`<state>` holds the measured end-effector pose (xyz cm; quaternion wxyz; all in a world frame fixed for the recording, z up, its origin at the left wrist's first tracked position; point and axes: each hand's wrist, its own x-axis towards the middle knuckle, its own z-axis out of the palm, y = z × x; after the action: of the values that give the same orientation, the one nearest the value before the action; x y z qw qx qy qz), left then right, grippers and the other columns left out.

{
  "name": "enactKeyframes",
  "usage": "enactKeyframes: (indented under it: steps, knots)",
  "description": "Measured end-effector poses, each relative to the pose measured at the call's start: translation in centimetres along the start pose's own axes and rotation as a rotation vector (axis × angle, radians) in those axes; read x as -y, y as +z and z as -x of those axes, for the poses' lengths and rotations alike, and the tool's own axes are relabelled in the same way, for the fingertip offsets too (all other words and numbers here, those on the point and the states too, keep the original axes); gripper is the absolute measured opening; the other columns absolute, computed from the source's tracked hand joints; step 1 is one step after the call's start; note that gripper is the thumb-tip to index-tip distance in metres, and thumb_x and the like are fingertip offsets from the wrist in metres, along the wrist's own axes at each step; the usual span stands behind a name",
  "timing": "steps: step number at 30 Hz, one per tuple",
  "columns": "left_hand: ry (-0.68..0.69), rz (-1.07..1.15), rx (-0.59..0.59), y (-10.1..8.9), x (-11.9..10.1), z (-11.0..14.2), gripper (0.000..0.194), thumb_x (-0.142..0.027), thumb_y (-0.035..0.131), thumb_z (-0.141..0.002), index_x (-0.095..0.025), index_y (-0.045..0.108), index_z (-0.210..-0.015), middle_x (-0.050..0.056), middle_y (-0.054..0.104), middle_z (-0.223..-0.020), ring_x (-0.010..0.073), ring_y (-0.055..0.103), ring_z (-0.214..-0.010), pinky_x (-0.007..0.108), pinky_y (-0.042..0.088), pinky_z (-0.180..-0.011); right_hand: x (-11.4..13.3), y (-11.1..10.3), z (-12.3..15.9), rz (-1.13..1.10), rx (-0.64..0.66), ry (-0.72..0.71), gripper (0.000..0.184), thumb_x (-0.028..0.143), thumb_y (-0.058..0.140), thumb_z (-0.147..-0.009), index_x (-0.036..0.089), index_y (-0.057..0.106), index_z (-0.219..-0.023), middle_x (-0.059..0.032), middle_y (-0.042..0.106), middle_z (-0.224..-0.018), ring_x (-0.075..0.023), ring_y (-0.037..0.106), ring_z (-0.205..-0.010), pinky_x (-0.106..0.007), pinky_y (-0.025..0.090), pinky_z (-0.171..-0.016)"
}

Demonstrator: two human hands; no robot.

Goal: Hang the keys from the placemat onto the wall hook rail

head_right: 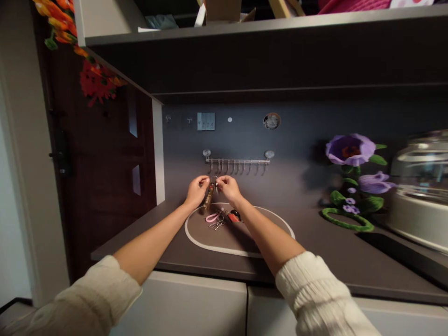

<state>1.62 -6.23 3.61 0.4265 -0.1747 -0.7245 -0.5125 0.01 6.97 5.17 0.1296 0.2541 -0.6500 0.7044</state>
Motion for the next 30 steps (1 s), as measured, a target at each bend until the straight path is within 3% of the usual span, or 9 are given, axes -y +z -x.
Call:
enactKeyframes:
  steps: [4,10,20,30]
  knots:
    - [-0.022,-0.173,-0.111,-0.7,1.9,0.3,0.025,-0.029,0.04,-0.082,-0.016,0.06,-0.086,0.008,0.063,-0.087,0.0161,0.056,-0.081,0.03,0.042,-0.078,0.5,1.0,-2.1,0.019,-0.07,0.015,0.017,0.028,0.062,-0.06,0.015,0.052,-0.064,0.0037,0.048,-0.052,-0.0053,0.041,-0.046,-0.018,0.035,-0.046]
    - [0.001,-0.326,-0.058,-1.6,3.8,1.1,0.027,-0.029,0.036,-0.084,-0.017,0.059,-0.084,0.007,0.063,-0.083,0.0175,0.055,-0.079,0.03,0.04,-0.075,-0.2,2.5,-5.1,0.044,-0.194,0.064,0.01,0.022,0.058,-0.065,0.016,0.052,-0.061,0.0033,0.049,-0.047,-0.0058,0.041,-0.041,-0.018,0.034,-0.043]
    - [0.083,-0.571,0.026,-1.9,3.5,1.2,0.033,-0.026,0.028,-0.088,-0.018,0.059,-0.083,0.008,0.063,-0.084,0.0191,0.054,-0.081,0.03,0.037,-0.073,-2.6,4.2,-8.6,-0.061,-0.345,0.111,0.007,0.017,0.056,-0.066,0.014,0.06,-0.071,0.0009,0.055,-0.045,-0.0078,0.049,-0.041,-0.018,0.04,-0.041]
    - [0.07,-0.623,0.054,-1.8,3.2,1.4,0.03,-0.024,0.029,-0.088,-0.018,0.059,-0.086,0.006,0.064,-0.088,0.0175,0.054,-0.084,0.028,0.037,-0.075,-4.1,4.5,-8.8,0.049,-0.441,0.151,0.009,0.013,0.053,-0.068,0.012,0.061,-0.07,0.0011,0.056,-0.046,-0.0071,0.05,-0.039,-0.016,0.041,-0.041]
